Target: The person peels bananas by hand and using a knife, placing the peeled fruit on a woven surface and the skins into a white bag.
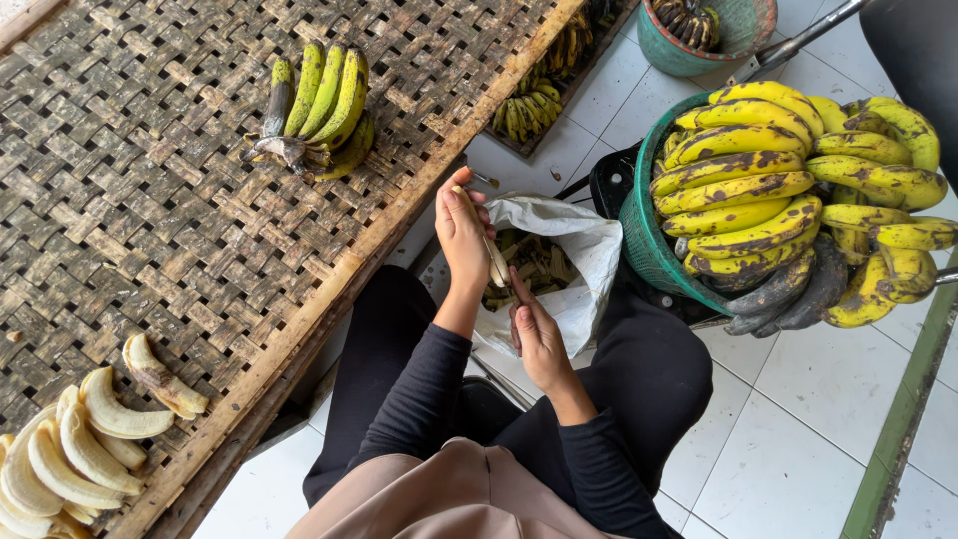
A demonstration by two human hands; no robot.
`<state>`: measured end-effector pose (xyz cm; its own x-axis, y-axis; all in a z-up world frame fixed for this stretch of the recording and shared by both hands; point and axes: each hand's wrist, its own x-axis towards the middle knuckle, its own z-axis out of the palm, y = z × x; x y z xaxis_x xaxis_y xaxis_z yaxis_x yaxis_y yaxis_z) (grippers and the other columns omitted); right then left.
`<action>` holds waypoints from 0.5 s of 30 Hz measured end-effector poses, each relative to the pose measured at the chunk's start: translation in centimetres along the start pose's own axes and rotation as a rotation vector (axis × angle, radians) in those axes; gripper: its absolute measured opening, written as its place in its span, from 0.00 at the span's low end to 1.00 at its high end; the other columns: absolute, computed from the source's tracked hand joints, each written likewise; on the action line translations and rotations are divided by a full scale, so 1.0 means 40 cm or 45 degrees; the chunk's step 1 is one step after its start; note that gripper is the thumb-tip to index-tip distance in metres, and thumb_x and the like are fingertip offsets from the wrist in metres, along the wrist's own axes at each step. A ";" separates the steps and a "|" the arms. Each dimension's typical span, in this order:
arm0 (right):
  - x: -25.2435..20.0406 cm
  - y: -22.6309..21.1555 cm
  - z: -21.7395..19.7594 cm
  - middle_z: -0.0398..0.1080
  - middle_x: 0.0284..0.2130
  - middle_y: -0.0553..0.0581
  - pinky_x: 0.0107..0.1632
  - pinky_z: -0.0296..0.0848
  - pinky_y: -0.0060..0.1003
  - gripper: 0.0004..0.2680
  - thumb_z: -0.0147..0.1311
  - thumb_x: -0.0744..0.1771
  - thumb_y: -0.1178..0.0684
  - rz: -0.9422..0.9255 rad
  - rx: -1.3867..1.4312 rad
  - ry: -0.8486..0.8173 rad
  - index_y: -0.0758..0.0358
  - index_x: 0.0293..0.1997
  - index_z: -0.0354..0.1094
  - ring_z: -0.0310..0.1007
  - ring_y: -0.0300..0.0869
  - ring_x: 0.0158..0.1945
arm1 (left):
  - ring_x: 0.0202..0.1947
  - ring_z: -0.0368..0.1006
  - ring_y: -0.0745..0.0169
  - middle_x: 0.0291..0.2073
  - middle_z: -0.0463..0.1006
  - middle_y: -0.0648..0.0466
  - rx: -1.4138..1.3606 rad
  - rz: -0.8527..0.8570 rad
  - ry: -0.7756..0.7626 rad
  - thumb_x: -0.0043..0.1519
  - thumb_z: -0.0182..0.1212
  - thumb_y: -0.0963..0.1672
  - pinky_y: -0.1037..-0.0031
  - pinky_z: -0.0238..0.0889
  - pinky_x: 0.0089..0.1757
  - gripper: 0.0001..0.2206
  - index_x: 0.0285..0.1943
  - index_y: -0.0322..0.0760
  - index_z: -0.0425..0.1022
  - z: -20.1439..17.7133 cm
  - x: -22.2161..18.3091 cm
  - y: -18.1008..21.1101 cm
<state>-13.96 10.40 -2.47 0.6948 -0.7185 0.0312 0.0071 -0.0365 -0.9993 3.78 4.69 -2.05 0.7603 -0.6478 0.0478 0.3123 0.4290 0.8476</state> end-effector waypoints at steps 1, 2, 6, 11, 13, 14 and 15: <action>0.001 0.004 0.002 0.53 0.26 0.43 0.30 0.57 0.24 0.20 0.34 0.75 0.47 -0.005 0.008 0.015 0.55 0.79 0.46 0.51 0.29 0.26 | 0.28 0.63 0.79 0.36 0.70 0.61 -0.007 -0.004 -0.003 0.76 0.37 0.52 0.86 0.61 0.28 0.20 0.63 0.38 0.69 0.002 -0.001 0.001; 0.001 0.007 0.002 0.53 0.26 0.43 0.30 0.56 0.24 0.20 0.35 0.75 0.48 -0.009 0.016 0.031 0.56 0.79 0.46 0.51 0.29 0.26 | 0.28 0.62 0.79 0.36 0.69 0.61 -0.010 -0.012 -0.007 0.76 0.37 0.51 0.86 0.61 0.28 0.20 0.63 0.38 0.69 0.004 -0.003 0.003; 0.001 0.014 -0.001 0.52 0.25 0.42 0.30 0.55 0.24 0.20 0.36 0.75 0.48 -0.013 -0.007 0.060 0.56 0.79 0.47 0.50 0.29 0.25 | 0.28 0.61 0.79 0.35 0.69 0.61 -0.023 -0.048 -0.016 0.76 0.37 0.51 0.86 0.61 0.28 0.19 0.63 0.38 0.69 0.011 -0.004 0.005; 0.005 0.012 0.000 0.56 0.26 0.42 0.30 0.56 0.24 0.19 0.37 0.75 0.49 -0.053 -0.080 0.088 0.57 0.79 0.48 0.50 0.28 0.27 | 0.28 0.61 0.77 0.35 0.69 0.60 -0.150 -0.156 -0.016 0.75 0.36 0.51 0.84 0.60 0.28 0.19 0.63 0.38 0.68 0.018 -0.010 -0.009; 0.011 0.009 -0.001 0.57 0.27 0.42 0.29 0.55 0.24 0.19 0.37 0.74 0.50 -0.020 -0.087 0.115 0.56 0.78 0.49 0.50 0.28 0.26 | 0.28 0.61 0.76 0.35 0.69 0.60 -0.195 -0.235 -0.036 0.75 0.36 0.51 0.84 0.59 0.28 0.19 0.63 0.38 0.68 0.023 -0.023 -0.018; 0.014 0.008 0.000 0.57 0.27 0.42 0.29 0.55 0.24 0.19 0.37 0.74 0.50 -0.002 -0.089 0.129 0.56 0.78 0.49 0.50 0.28 0.26 | 0.28 0.62 0.76 0.34 0.69 0.60 -0.186 -0.256 -0.028 0.75 0.36 0.51 0.83 0.61 0.28 0.19 0.63 0.38 0.68 0.025 -0.028 -0.022; 0.015 0.007 -0.001 0.58 0.28 0.42 0.29 0.56 0.24 0.19 0.37 0.74 0.50 0.007 -0.093 0.132 0.56 0.78 0.49 0.51 0.28 0.26 | 0.29 0.62 0.75 0.34 0.68 0.59 -0.179 -0.277 -0.021 0.75 0.36 0.51 0.82 0.62 0.29 0.20 0.63 0.37 0.68 0.028 -0.033 -0.025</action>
<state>-13.56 9.95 -2.72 0.6166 -0.7866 0.0317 -0.0516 -0.0806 -0.9954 1.80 4.42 -2.38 0.6574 -0.7442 -0.1183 0.5445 0.3606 0.7573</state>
